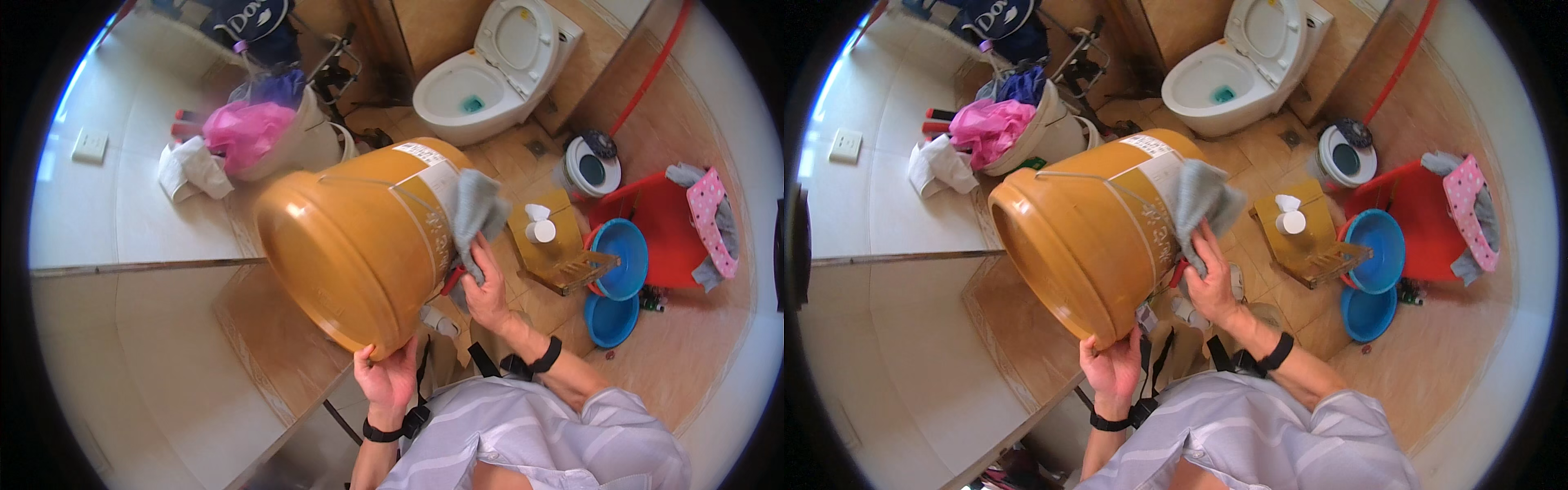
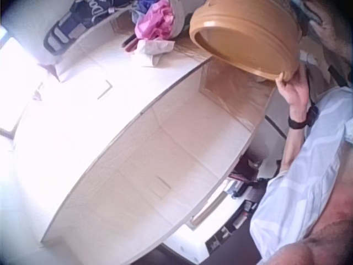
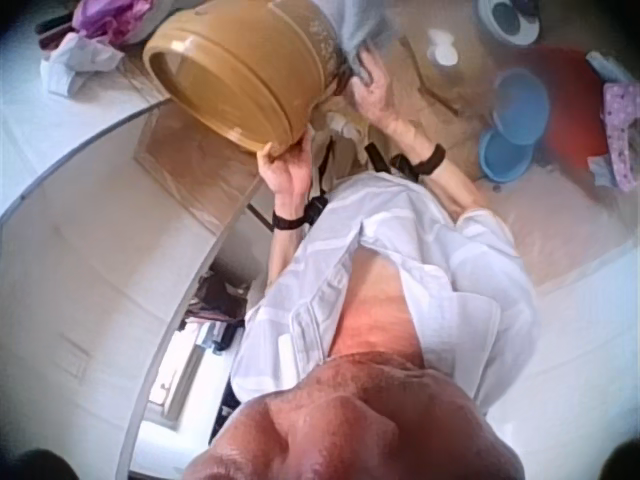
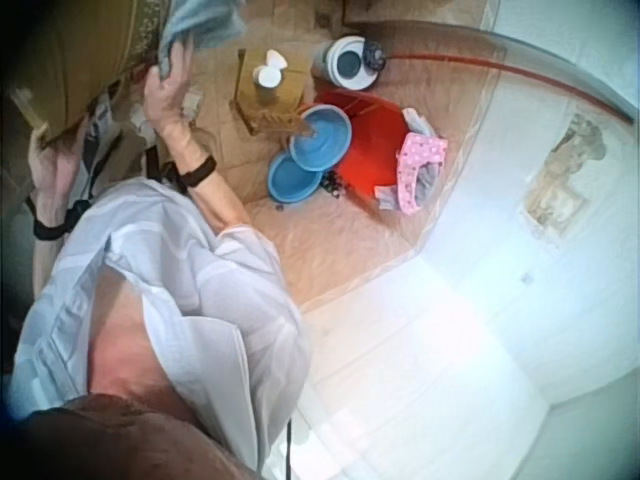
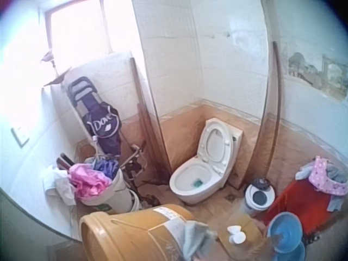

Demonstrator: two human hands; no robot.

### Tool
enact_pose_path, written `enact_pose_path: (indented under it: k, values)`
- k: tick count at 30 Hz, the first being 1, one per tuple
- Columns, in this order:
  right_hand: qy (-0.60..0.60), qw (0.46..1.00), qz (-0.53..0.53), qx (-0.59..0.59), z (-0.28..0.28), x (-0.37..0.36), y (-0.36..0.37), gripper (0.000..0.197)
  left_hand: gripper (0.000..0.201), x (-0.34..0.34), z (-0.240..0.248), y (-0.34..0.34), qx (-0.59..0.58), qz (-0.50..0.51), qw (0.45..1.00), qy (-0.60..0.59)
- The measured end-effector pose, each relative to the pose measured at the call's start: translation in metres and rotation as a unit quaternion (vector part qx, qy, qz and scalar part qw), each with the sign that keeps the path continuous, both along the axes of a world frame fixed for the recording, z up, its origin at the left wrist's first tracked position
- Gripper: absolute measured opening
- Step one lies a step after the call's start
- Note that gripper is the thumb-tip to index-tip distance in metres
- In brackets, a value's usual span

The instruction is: The person wipes a bucket lid, the bucket exterior, and a cup with a cloth. They remove a trash bag from a bin, wipe the bathroom wall and floor, and wipe a wooden chair before carrying it out of the room.

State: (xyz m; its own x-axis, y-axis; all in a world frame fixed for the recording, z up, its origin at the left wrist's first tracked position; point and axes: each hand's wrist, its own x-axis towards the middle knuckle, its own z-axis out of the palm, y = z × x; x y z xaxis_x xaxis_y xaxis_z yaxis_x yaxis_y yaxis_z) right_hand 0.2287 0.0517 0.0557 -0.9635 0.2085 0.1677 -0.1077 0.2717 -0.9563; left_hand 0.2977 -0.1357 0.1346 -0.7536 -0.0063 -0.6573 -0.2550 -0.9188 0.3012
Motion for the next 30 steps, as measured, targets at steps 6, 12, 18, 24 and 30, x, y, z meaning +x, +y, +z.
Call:
enact_pose_path:
  k: [6,12,18,24,30]
  values:
    - [-0.271,0.777,-0.030,-0.568,-0.035,0.019,-0.012,0.046,0.049,-0.003,-0.004,0.011,0.056,-0.009,0.997,0.056]
    - [-0.309,0.703,0.111,-0.631,-0.032,0.023,-0.015,0.041,0.052,-0.020,-0.003,0.020,0.092,-0.032,0.993,0.063]
    - [-0.340,0.657,0.230,-0.632,-0.084,0.036,-0.012,0.040,0.050,-0.031,0.000,0.028,0.074,-0.044,0.993,0.081]
    - [-0.277,0.538,0.163,-0.779,-0.041,0.024,-0.017,0.035,0.059,-0.010,0.007,0.007,0.126,-0.107,0.986,0.027]
    - [-0.304,0.611,0.169,-0.711,-0.060,0.002,0.029,0.034,0.050,0.015,-0.005,-0.025,0.212,-0.143,0.967,-0.016]
